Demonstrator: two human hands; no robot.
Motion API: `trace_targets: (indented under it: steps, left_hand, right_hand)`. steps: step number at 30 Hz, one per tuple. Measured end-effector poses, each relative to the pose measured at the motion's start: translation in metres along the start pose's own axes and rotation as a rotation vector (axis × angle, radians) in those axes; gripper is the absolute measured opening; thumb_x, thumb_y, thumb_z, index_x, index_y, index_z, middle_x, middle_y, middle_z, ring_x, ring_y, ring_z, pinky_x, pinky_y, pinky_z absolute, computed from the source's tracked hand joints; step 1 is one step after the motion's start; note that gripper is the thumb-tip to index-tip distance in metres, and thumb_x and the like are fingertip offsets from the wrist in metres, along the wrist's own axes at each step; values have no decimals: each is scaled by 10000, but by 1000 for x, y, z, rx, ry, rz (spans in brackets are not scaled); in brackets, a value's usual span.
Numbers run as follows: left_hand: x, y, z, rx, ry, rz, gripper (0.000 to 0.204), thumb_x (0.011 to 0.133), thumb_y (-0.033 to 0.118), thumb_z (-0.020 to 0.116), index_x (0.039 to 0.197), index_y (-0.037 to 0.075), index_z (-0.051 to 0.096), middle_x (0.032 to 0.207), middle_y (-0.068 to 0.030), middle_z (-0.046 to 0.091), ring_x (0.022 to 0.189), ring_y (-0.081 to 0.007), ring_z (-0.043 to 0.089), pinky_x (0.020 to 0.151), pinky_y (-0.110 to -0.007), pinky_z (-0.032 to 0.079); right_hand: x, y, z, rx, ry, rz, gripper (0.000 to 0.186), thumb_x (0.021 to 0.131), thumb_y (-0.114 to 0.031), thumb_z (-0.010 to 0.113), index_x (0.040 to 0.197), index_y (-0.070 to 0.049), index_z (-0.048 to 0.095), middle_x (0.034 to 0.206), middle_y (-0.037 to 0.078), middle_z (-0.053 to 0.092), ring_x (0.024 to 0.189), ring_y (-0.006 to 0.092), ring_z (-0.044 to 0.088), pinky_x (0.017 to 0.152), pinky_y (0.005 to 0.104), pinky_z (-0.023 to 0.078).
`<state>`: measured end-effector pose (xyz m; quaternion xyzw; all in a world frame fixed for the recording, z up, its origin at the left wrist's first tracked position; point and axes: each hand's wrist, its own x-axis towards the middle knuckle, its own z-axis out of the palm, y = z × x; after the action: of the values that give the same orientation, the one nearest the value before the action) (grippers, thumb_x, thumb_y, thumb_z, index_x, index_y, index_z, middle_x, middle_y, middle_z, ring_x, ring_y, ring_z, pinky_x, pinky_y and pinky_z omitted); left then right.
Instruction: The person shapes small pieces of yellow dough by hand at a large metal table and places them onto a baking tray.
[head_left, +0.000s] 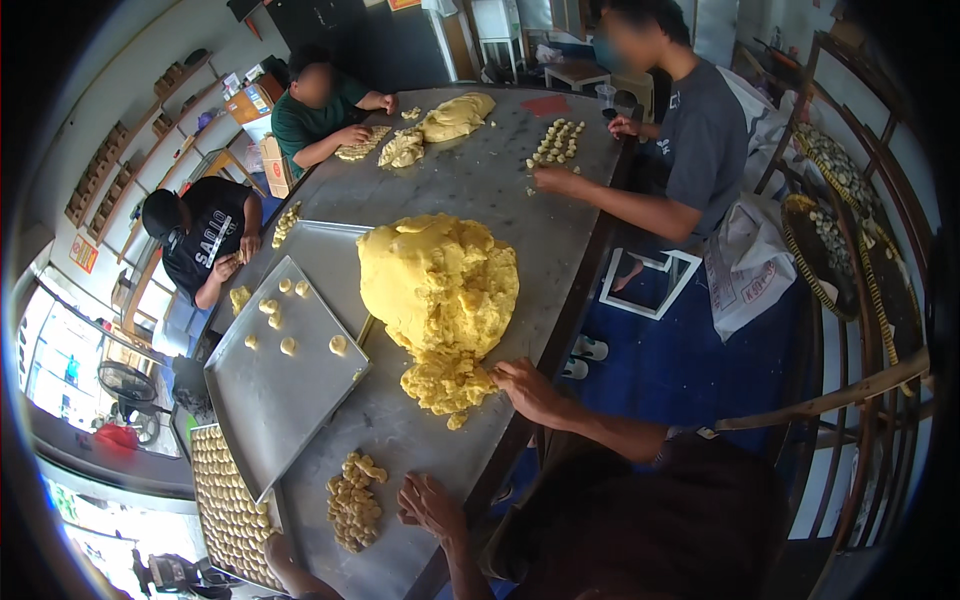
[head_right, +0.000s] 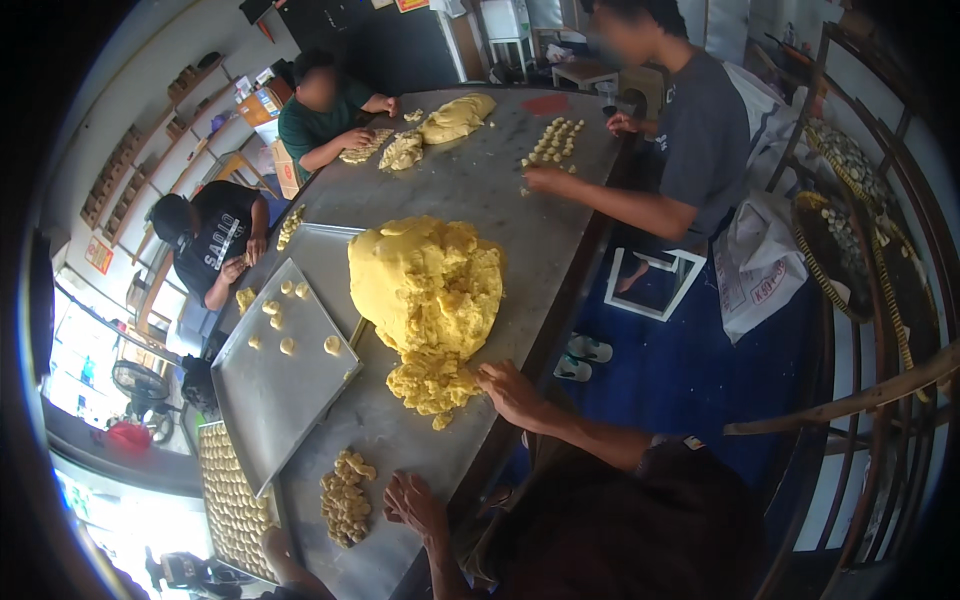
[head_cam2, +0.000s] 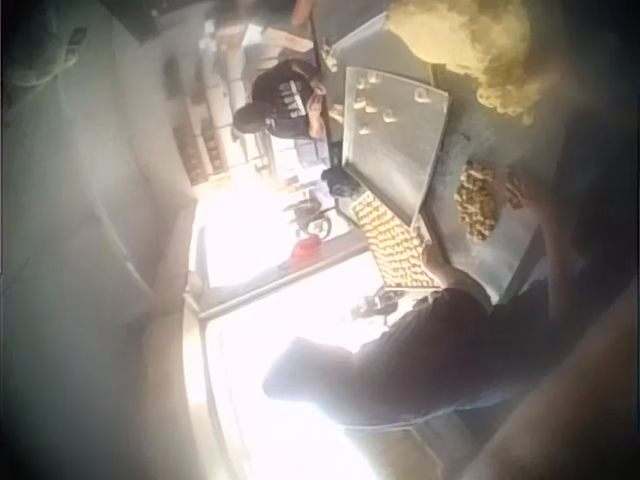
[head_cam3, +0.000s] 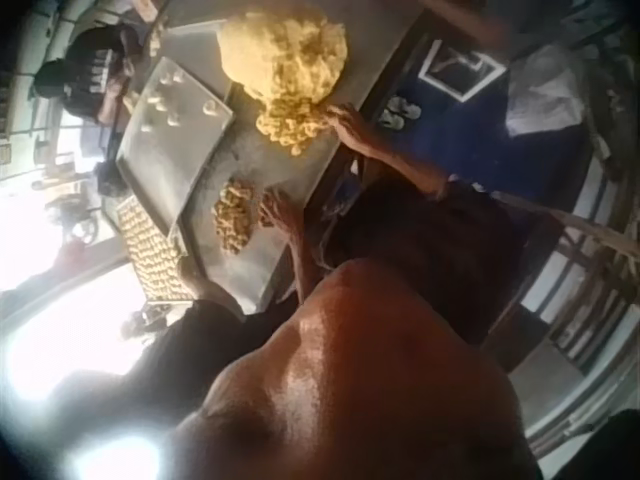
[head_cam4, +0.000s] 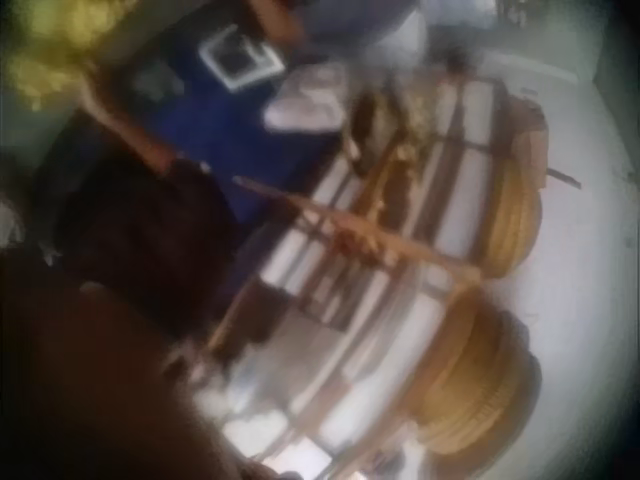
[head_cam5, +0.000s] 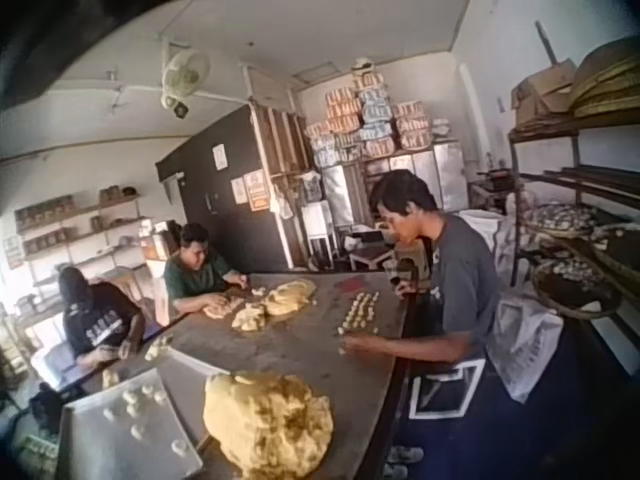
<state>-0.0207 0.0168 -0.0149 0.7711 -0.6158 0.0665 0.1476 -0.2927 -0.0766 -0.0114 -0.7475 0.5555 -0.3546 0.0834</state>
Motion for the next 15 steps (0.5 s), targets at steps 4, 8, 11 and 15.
trace_targets:
  steps: [4,8,11,15]
  left_hand:
    - [1,18,-22,-268,-43,-296,257,931,246,543,1086,45,584,1113,-117,553,1136,-301,473,961,-487,301]
    - [1,19,-17,-326,28,-401,200,922,214,547,989,29,582,985,-115,544,1054,-318,494,947,-487,305]
    - [0,5,-7,-626,107,-352,199,921,183,558,1012,8,583,944,-137,598,966,-324,560,897,-437,394]
    - [-1,5,-9,-1033,163,-395,277,951,177,567,1118,-42,597,937,-134,663,844,-238,626,783,-344,491]
  right_hand:
    - [12,3,-2,-83,-115,-49,124,826,-42,559,930,-21,623,858,102,570,873,263,539,782,384,412]
    - [21,19,2,-179,-241,-201,36,814,-33,564,812,-27,599,796,114,540,818,278,531,740,389,410]
    - [32,26,-4,-149,-179,-153,43,807,-43,566,776,-13,566,808,145,520,810,307,524,745,413,421]
    - [23,33,-13,-225,-243,4,249,807,2,541,1050,56,560,1035,192,528,1000,340,541,863,390,473]
